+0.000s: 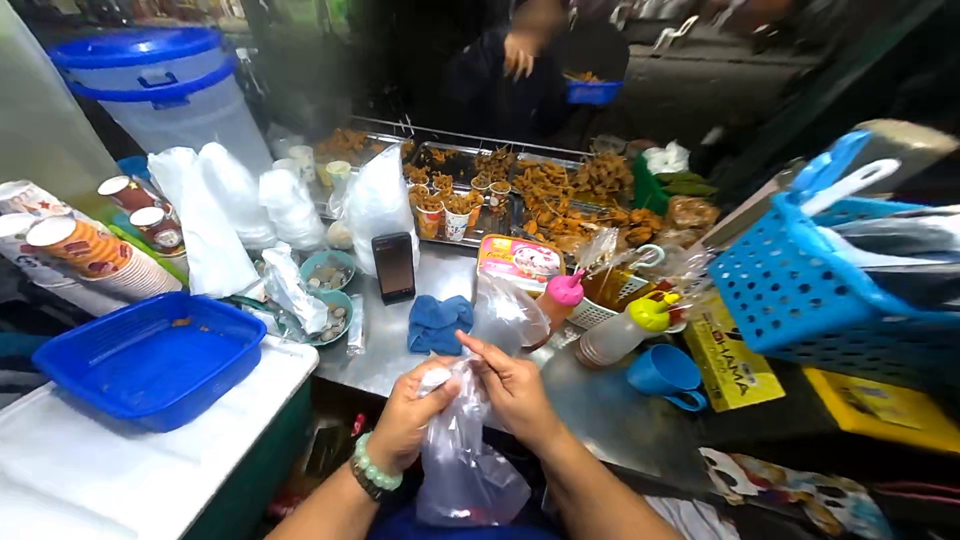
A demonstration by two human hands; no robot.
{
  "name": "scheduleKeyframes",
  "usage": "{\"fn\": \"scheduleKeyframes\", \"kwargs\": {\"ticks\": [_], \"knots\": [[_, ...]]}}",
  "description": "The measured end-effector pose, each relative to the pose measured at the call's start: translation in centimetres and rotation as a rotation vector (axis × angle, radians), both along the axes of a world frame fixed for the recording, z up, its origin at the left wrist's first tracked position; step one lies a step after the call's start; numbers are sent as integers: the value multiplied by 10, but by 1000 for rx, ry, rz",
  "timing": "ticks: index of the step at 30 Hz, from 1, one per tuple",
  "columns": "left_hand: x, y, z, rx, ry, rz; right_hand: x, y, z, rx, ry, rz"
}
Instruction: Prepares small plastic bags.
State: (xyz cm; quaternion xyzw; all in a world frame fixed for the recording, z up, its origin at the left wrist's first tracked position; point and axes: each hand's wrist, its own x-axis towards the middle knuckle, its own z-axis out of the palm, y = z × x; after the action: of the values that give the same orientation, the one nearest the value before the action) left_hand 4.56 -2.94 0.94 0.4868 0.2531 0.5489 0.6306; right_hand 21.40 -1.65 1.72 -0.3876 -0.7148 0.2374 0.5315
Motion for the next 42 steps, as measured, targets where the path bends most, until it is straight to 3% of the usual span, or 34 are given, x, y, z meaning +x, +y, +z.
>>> {"fn": "scheduleKeyframes", "kwargs": {"ticks": [4,6,8,10,12,14,16,18,20,22,25,27,29,32,34,37,42], "knots": [[-9,5,2,-57,-249,-360,19,-2,-4,-303,497,231],[-12,12,4,-28,-260,-473,27,-6,2,-473,807,402],[-16,24,10,43,-200,-474,38,-6,7,-468,929,522],[-19,38,18,261,70,-341,53,-2,9,-271,732,465],[-15,51,34,535,534,-120,68,3,19,-52,309,196],[1,59,53,574,846,-63,70,9,34,55,-80,-113],[20,71,63,367,860,-182,64,21,45,-11,-255,-271],[35,85,53,101,688,-298,63,40,41,-201,-235,-277],[40,88,35,-169,556,-299,65,61,17,-455,-140,-237],[48,91,6,-408,556,-252,63,73,-19,-702,-56,-237],[48,100,-43,-529,568,-317,56,72,-66,-970,146,-238],[45,98,-58,-529,548,-217,56,67,-80,-942,212,-271],[38,94,-57,-502,505,-74,61,56,-77,-768,163,-373],[23,81,-41,-386,440,39,67,30,-62,-209,107,-537],[17,66,-29,-282,339,17,62,14,-44,11,121,-446],[20,40,-14,-150,177,-48,41,-2,-27,-50,91,-143],[16,23,-5,-72,57,-54,23,-2,-25,-41,81,-61]]}}
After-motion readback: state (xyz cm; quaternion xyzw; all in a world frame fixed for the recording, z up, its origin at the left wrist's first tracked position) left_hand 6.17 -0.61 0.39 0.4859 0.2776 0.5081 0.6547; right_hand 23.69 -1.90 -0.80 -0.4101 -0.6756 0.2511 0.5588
